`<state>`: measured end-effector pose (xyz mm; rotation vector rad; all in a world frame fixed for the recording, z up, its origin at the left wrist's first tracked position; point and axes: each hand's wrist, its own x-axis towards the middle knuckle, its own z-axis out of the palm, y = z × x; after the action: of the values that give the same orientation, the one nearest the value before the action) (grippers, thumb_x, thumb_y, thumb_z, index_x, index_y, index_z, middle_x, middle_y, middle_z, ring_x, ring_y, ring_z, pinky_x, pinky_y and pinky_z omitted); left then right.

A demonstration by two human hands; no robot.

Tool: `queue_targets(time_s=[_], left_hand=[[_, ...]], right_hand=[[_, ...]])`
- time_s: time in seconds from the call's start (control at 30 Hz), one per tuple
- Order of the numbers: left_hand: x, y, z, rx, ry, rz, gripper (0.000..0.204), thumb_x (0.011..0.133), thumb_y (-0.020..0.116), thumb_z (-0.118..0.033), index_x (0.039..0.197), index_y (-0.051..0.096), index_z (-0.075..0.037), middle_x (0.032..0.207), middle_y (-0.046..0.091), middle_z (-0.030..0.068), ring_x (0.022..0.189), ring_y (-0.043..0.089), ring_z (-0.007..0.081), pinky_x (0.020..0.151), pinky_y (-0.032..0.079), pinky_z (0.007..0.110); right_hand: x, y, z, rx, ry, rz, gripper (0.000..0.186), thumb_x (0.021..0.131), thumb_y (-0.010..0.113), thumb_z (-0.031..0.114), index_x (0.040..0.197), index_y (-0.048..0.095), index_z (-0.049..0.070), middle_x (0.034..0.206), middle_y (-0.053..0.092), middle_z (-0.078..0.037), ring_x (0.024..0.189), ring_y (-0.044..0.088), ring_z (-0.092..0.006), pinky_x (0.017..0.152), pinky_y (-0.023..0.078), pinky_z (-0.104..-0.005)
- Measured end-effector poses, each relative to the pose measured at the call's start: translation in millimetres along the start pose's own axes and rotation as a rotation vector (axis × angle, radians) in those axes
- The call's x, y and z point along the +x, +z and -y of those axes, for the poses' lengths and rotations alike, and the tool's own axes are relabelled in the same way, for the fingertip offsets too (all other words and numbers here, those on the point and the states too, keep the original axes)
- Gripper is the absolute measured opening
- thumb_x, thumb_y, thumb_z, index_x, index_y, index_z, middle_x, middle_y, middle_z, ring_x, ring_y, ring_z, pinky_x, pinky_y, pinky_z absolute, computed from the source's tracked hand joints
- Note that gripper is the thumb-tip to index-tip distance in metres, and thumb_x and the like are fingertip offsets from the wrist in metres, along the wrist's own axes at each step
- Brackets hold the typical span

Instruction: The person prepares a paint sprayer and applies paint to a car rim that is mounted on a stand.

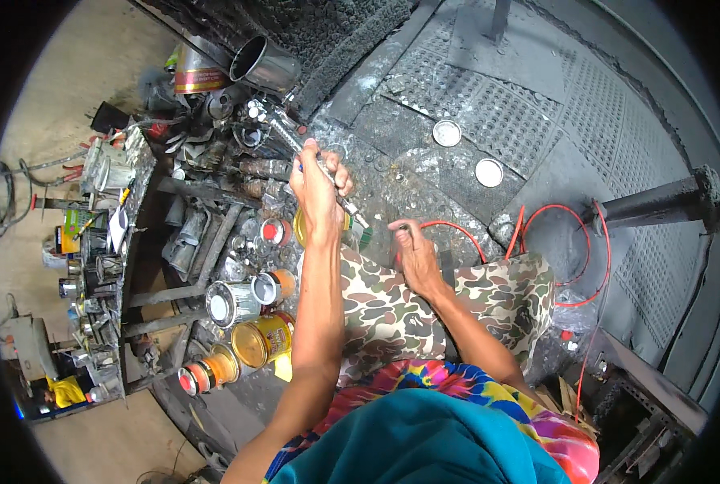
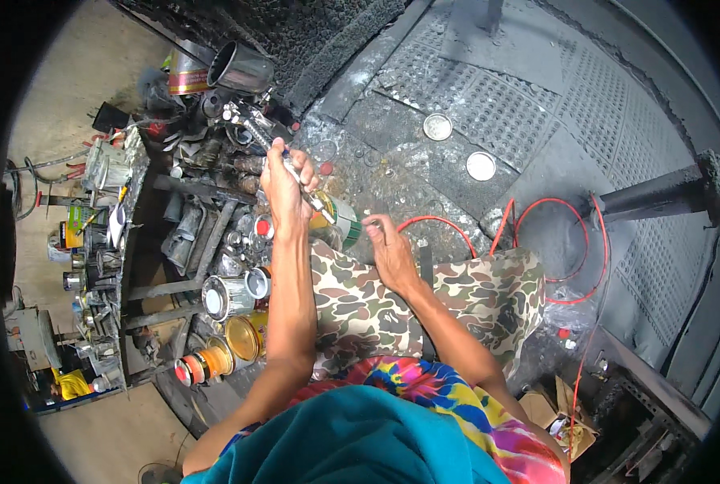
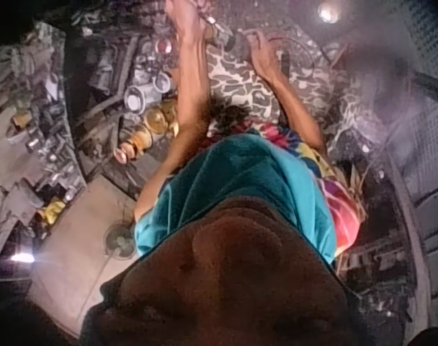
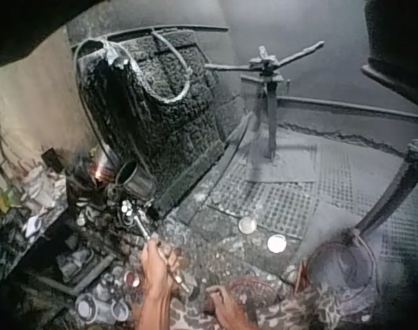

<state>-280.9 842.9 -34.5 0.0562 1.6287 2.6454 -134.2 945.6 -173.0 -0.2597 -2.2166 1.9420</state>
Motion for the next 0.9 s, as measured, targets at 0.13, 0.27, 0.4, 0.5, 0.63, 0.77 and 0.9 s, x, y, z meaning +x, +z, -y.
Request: queue_targets(time_s=[0.13, 0.27, 0.4, 0.5, 0.63, 0.77, 0.9], left_hand=[[-0.2, -0.5, 1.0, 0.022, 0.032, -0.017, 0.024, 0.107, 0.059, -0.035, 0.101, 0.048, -0.014, 0.071, 0.050, 0.0018, 0.048, 0.044, 0.0118, 0.040, 0.032, 0.028], [0.9, -2.1, -3.3, -0.007, 0.011, -0.076, 0.025, 0.107, 0.059, -0.036, 0.101, 0.048, -0.015, 0.071, 0.050, 0.0015, 0.050, 0.045, 0.0117, 0.041, 0.033, 0.027], [2.8, -3.1, -1.8, -0.029, 0.008, -0.079, 0.025, 0.107, 0.059, -0.036, 0.101, 0.048, -0.015, 0.071, 0.050, 0.0014, 0.050, 0.045, 0.0117, 0.041, 0.033, 0.027], [2.5, -3.1, -1.3, -0.031, 0.017, -0.073, 0.025, 0.107, 0.059, -0.036, 0.100, 0.048, -0.015, 0.071, 0.050, 0.0015, 0.049, 0.044, 0.0118, 0.041, 0.033, 0.027], [2.6, -7.8, -1.3, 0.003, 0.037, -0.074, 0.025, 0.107, 0.059, -0.036, 0.100, 0.047, -0.015, 0.071, 0.050, 0.0016, 0.049, 0.044, 0.0115, 0.041, 0.033, 0.027], [0.5, -4.3, 0.7, 0.016, 0.035, -0.085, 0.025, 0.107, 0.059, -0.035, 0.101, 0.048, -0.014, 0.071, 0.050, 0.0017, 0.049, 0.044, 0.0114, 0.041, 0.033, 0.028], [-1.0, -2.3, 6.2, 0.037, 0.034, -0.076, 0.025, 0.107, 0.059, -0.035, 0.100, 0.047, -0.014, 0.071, 0.050, 0.0014, 0.048, 0.044, 0.0116, 0.041, 0.032, 0.028]], right_hand=[[-7.6, 5.5, 15.8, 0.046, -0.221, -0.084, 0.040, 0.113, 0.043, 0.038, 0.139, 0.055, 0.010, 0.070, 0.050, -0.015, 0.065, 0.055, -0.0293, 0.069, 0.045, -0.0437], [-10.2, 1.0, 32.7, 0.006, -0.167, -0.016, 0.036, 0.109, 0.055, 0.030, 0.137, 0.057, 0.007, 0.075, 0.064, -0.019, 0.072, 0.069, -0.0291, 0.070, 0.052, -0.0415], [-9.5, 12.2, 27.3, -0.018, -0.249, -0.081, 0.033, 0.102, 0.067, 0.033, 0.118, 0.064, 0.005, 0.066, 0.063, -0.016, 0.056, 0.065, -0.0283, 0.057, 0.049, -0.0419], [-9.5, 17.5, 34.4, -0.030, -0.245, -0.102, 0.029, 0.101, 0.067, 0.031, 0.111, 0.064, 0.004, 0.066, 0.063, -0.016, 0.057, 0.065, -0.0290, 0.058, 0.050, -0.0420], [-8.7, 23.2, 48.6, 0.020, -0.212, -0.094, 0.027, 0.101, 0.068, 0.030, 0.104, 0.063, 0.003, 0.066, 0.063, -0.016, 0.057, 0.064, -0.0292, 0.057, 0.049, -0.0422], [-3.8, 24.4, 61.5, 0.044, -0.170, -0.101, 0.028, 0.100, 0.068, 0.028, 0.097, 0.058, 0.002, 0.061, 0.053, -0.013, 0.055, 0.050, -0.0233, 0.054, 0.043, -0.0406], [1.5, 26.7, 80.0, 0.074, -0.117, -0.110, 0.030, 0.101, 0.069, 0.027, 0.092, 0.055, 0.002, 0.058, 0.042, -0.011, 0.054, 0.037, -0.0176, 0.052, 0.037, -0.0388]])
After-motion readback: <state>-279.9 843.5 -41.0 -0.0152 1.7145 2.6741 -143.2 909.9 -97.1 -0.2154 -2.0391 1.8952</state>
